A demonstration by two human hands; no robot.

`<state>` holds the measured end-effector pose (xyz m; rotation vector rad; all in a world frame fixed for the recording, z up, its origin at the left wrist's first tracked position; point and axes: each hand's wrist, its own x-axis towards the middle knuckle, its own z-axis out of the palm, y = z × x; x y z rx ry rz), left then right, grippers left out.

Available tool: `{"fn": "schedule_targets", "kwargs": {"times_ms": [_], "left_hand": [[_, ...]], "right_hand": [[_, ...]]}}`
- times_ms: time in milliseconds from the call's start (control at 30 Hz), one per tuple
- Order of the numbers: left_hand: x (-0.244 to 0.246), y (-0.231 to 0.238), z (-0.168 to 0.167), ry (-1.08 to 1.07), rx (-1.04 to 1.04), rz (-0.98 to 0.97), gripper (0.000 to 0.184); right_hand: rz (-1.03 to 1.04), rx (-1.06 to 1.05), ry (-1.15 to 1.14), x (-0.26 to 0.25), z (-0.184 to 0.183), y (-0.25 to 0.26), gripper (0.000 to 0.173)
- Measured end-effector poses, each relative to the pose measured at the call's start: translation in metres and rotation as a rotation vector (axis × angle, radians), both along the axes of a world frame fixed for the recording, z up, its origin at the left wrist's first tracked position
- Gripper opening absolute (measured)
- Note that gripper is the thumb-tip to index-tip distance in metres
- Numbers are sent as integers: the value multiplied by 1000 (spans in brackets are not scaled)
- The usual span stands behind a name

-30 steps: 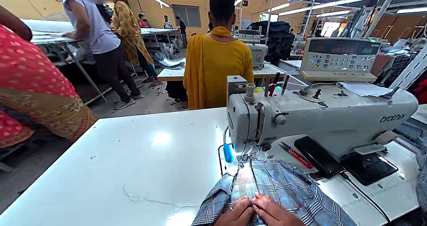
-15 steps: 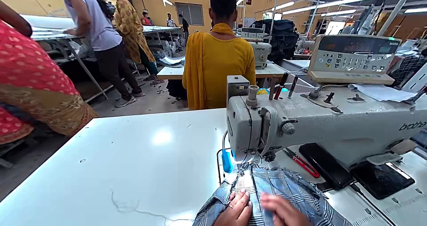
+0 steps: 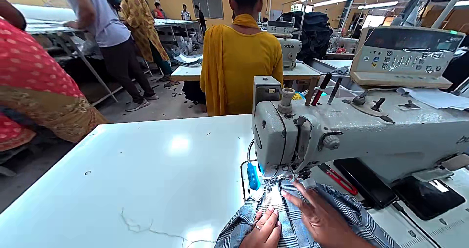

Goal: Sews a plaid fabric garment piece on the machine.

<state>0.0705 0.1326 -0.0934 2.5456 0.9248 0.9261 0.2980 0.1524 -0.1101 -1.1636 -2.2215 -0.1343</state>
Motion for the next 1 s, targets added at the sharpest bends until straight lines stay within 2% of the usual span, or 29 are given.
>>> {"fn": "schedule_targets", "kwargs": {"times_ms": [100, 267, 333, 433, 500, 567, 633, 733, 800, 867, 1000], "left_hand": [[0, 0, -1, -8, 35, 8, 21], [1, 1, -2, -18, 41, 14, 21], [1, 0, 0, -21, 14, 4, 21], [-1, 1, 1, -9, 5, -5, 22], [0, 1, 0, -9, 3, -2, 22], [0, 0, 0, -9, -4, -1, 22], [0, 0, 3, -7, -25, -5, 22], [-1, 0, 5, -3, -62, -19, 23], [-1, 0, 5, -4, -72, -23, 23], [-2, 0, 5, -4, -73, -25, 23], [-1, -1, 4, -22, -64, -25, 23]], "right_hand": [[112, 35, -85, 0, 4, -3, 49], [185, 96, -155, 0, 1, -1, 38], [113, 80, -70, 0, 4, -2, 31], [-204, 0, 102, 10, 26, -1, 28], [-382, -232, 143, 23, 50, 4, 28], [-453, -676, 87, 29, 82, 8, 32], [-400, -1073, 66, 31, 105, 16, 31], [-181, -1455, 282, 24, 101, 22, 13], [-198, -1520, 361, 10, 93, 22, 14], [-259, -1457, 364, -3, 91, 21, 17], [-245, -1384, 396, -9, 87, 14, 15]]}}
